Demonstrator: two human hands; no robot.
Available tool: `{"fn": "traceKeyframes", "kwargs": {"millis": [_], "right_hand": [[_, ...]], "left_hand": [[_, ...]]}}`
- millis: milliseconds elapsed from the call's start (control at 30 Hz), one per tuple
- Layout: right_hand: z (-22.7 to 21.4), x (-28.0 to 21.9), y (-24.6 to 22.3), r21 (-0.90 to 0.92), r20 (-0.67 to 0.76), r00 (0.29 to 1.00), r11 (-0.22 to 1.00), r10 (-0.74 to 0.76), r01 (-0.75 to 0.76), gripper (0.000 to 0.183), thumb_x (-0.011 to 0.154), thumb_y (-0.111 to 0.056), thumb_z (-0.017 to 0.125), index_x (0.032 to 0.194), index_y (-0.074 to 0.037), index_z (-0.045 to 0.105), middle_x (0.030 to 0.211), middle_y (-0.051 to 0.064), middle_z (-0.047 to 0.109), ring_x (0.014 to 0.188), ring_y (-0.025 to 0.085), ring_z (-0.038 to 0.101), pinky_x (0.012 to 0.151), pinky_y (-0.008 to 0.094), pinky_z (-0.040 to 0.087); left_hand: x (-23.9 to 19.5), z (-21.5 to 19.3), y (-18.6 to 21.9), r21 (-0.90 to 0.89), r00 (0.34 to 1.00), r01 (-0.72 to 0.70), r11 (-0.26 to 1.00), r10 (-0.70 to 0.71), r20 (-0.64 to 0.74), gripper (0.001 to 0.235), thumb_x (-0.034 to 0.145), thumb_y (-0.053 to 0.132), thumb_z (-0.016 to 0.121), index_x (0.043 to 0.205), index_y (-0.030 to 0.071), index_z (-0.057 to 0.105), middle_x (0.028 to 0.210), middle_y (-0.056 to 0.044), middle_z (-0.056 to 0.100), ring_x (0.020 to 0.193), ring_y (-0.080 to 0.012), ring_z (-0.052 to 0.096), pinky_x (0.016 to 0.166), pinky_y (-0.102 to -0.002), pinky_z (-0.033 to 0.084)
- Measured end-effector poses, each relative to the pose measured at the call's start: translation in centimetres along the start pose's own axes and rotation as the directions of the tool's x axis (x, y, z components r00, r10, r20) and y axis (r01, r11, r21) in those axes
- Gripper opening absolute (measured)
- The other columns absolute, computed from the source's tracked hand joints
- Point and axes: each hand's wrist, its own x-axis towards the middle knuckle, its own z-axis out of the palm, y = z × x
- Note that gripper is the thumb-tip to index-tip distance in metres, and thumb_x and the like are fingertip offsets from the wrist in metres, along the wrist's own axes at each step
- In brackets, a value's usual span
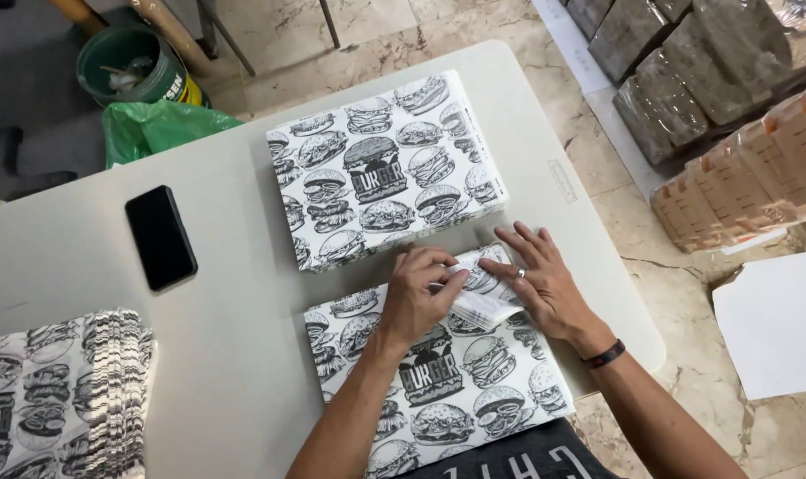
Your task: Folding and stacking printed burger wrapping papers on a work table.
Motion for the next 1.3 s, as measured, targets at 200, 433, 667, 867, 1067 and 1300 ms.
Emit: {"fn": "traceKeyframes", "kwargs": {"millis": [200,433,667,867,1067,1300], "right_hand": [[0.2,-0.3,0.4,-0.039,-0.012,1.0,0.999,-0.026,0.025,0.061,0.104,-0.057,0.019,0.136,-0.034,0.067,0.159,0.01,0.042,0.153,0.038,0.024,0.121,0.06,0.008],[-0.1,-0.6,1.2,0.093,-0.077,0.996,0.995,0.041,-0.033,0.062,0.103,-0.056,0.02,0.144,-0.03,0.06,0.158,0.01,0.044,0.151,0.039,0.028,0.122,0.058,0.014],[-0.4,-0.4,0.8,0.098,-0.077,0.996,0.995,0.041,-0.033,0.061,0.105,-0.053,0.021,0.144,-0.028,0.06,0.157,0.013,0.045,0.15,0.042,0.03,0.122,0.06,0.016],[0.0,-0.8,1.1,0.097,-0.08,0.996,0.995,0.034,-0.026,0.061,0.107,-0.053,0.02,0.142,-0.026,0.062,0.156,0.017,0.044,0.149,0.047,0.03,0.12,0.064,0.017],[0.0,-0.7,1.2,0.118,-0.086,0.995,0.992,0.048,-0.038,0.061,0.108,-0.051,0.021,0.137,-0.022,0.067,0.155,0.021,0.045,0.149,0.049,0.029,0.12,0.068,0.015],[0.1,-0.5,1.2,0.078,-0.081,0.997,0.997,0.02,-0.013,0.056,0.11,-0.048,0.026,0.135,-0.021,0.069,0.155,0.021,0.045,0.15,0.049,0.028,0.121,0.066,0.014]], "left_hand": [[-0.2,0.4,-0.2,0.037,1.0,-0.008,0.999,0.009,-0.019,0.034,0.087,0.022,0.082,0.06,0.014,0.063,0.078,0.001,0.071,0.092,-0.0207,0.072,0.086,-0.036,0.048],[0.0,0.4,0.8,-0.101,0.999,0.037,0.994,-0.041,-0.035,0.024,0.088,0.023,0.084,0.075,0.009,0.069,0.071,-0.006,0.07,0.091,-0.0291,0.074,0.112,-0.059,0.035],[0.2,0.2,1.0,-0.17,0.999,0.031,0.985,-0.028,0.024,0.026,0.097,0.026,0.076,0.078,0.01,0.07,0.073,-0.005,0.07,0.09,-0.0273,0.073,0.115,-0.057,0.034],[-0.4,0.1,0.1,-0.247,0.994,0.065,0.967,-0.043,0.096,0.04,0.099,0.031,0.073,0.062,0.017,0.069,0.075,0.0,0.069,0.092,-0.0234,0.072,0.115,-0.055,0.033],[-0.2,-0.1,-0.1,-0.183,0.994,0.047,0.982,-0.029,0.104,0.04,0.094,0.025,0.078,0.059,0.014,0.064,0.084,0.002,0.072,0.099,-0.0218,0.072,0.112,-0.05,0.036],[0.4,-0.2,0.6,-0.027,0.997,0.035,0.999,-0.033,0.071,0.04,0.092,0.027,0.079,0.062,0.011,0.059,0.105,-0.003,0.074,0.112,-0.0294,0.068,0.097,-0.045,0.045]]}}
